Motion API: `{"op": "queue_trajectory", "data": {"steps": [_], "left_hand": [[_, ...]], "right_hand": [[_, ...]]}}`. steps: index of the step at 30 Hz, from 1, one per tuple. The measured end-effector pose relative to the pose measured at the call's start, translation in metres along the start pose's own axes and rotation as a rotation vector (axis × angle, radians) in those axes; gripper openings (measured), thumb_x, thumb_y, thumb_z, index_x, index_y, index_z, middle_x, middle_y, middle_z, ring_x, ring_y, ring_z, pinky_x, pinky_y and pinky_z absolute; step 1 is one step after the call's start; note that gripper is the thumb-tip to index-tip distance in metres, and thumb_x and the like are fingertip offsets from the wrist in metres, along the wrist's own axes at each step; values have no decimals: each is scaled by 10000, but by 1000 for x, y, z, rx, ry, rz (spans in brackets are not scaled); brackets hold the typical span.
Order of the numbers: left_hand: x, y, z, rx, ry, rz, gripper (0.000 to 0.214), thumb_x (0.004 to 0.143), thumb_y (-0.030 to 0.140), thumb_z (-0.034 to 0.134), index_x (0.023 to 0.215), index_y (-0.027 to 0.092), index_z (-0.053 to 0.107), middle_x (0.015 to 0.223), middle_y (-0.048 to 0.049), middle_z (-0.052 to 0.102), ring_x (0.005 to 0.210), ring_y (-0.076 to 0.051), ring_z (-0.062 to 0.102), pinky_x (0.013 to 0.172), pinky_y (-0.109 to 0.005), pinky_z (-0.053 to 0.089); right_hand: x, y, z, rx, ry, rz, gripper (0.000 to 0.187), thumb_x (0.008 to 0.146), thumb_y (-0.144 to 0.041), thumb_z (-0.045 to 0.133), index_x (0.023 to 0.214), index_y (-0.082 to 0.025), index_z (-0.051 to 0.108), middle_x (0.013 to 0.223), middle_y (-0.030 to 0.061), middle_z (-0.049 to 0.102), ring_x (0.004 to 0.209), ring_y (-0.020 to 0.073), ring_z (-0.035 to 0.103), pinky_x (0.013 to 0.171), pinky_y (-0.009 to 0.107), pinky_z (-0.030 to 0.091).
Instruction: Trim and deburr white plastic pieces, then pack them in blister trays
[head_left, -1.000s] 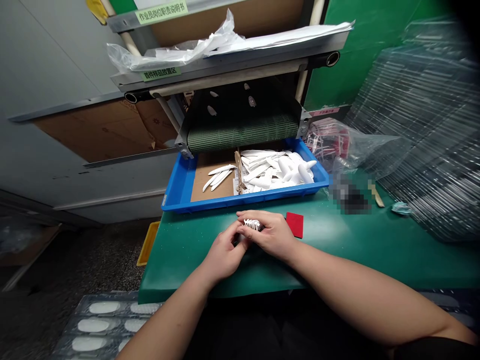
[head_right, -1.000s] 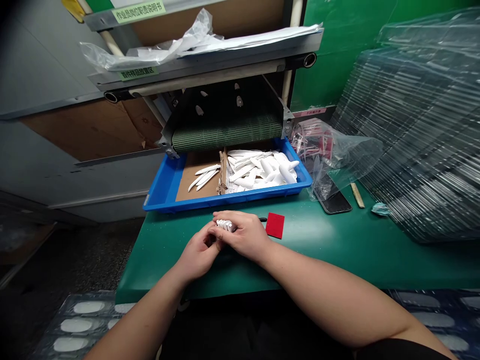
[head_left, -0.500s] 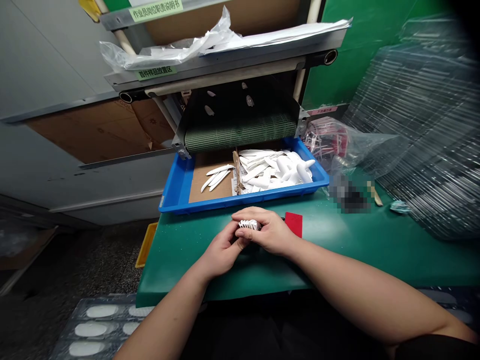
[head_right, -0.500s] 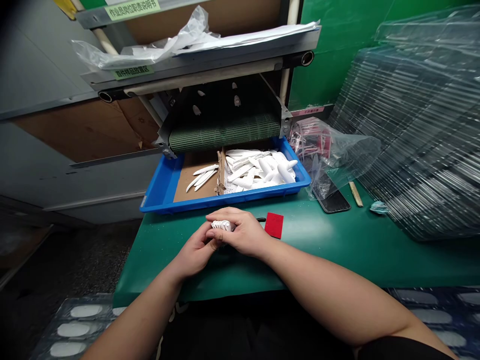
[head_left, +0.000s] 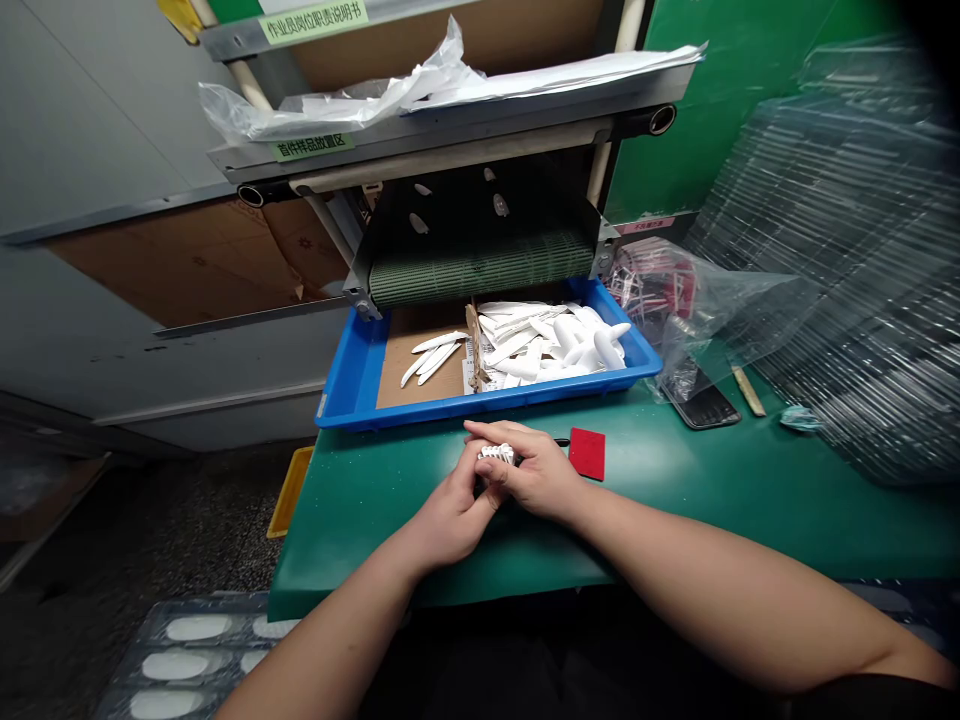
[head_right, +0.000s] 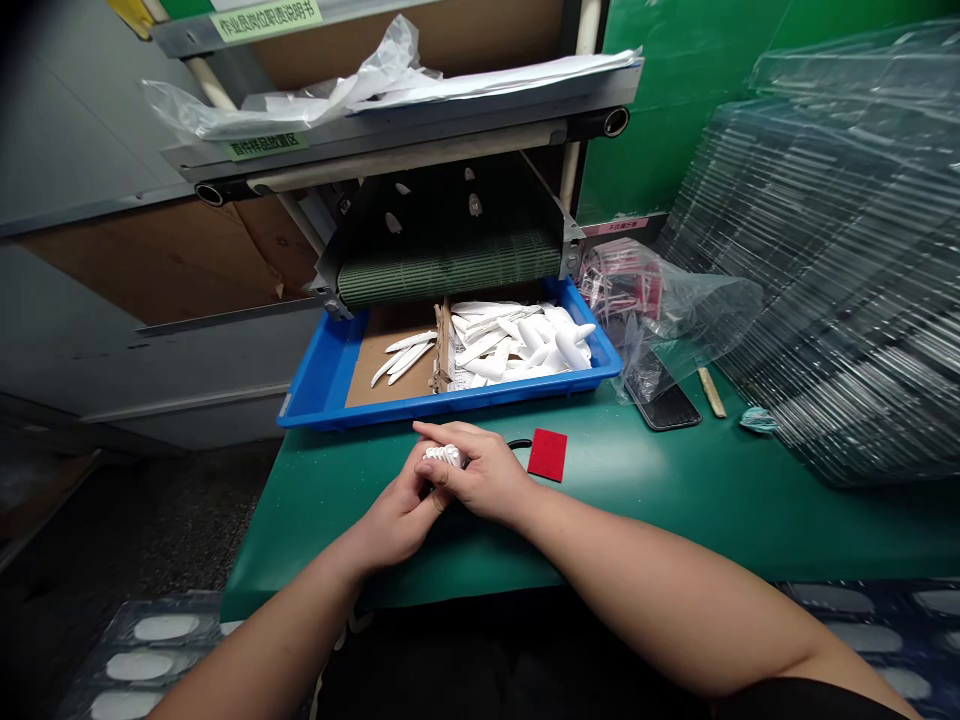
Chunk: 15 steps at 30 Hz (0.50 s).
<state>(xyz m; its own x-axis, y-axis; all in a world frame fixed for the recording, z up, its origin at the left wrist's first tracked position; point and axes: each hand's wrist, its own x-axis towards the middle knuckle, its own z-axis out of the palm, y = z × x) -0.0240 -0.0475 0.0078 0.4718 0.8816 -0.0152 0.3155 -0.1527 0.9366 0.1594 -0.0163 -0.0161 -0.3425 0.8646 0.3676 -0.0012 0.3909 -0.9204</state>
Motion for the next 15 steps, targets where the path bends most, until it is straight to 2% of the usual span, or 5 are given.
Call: {"op": "queue_trajectory", "data": {"steps": [4,8,12,15], "left_hand": [[7,-7,3,-100,-10,-52,405,1027,513,672,1298,216,618,1293,-98,691,1201,-283,649,1015,-388,536],[8,-8,3,-115,-6,-78,502,920,417,815,1337,202,637,1345,-110,702,1208,-304,670,997,-402,553],[8,-11,6,-66,42,-117,426,868,416,843,1182,178,680,1201,-102,753,1106,-305,700,916,-389,564],[8,-14,8,-105,101,-138,460,842,443,863,1168,182,670,1149,-89,764,1047,-289,713,881,-372,573]], "right_hand": [[1,-1,-2,-38,15,-44,427,978,-537,754,1323,-289,797,1273,85,781,1199,255,707,1089,436,532],[4,-5,-8,-129,-36,-121,376,951,-502,804,1265,-295,820,1223,75,797,1173,265,692,1088,470,501],[6,-7,-13,-157,-124,-112,465,931,-517,822,1339,-297,787,1182,74,799,1128,260,704,1046,449,523],[5,-9,-17,-143,-179,-59,609,893,-526,855,1437,-283,726,1251,88,772,1159,259,714,1027,416,557]]}}
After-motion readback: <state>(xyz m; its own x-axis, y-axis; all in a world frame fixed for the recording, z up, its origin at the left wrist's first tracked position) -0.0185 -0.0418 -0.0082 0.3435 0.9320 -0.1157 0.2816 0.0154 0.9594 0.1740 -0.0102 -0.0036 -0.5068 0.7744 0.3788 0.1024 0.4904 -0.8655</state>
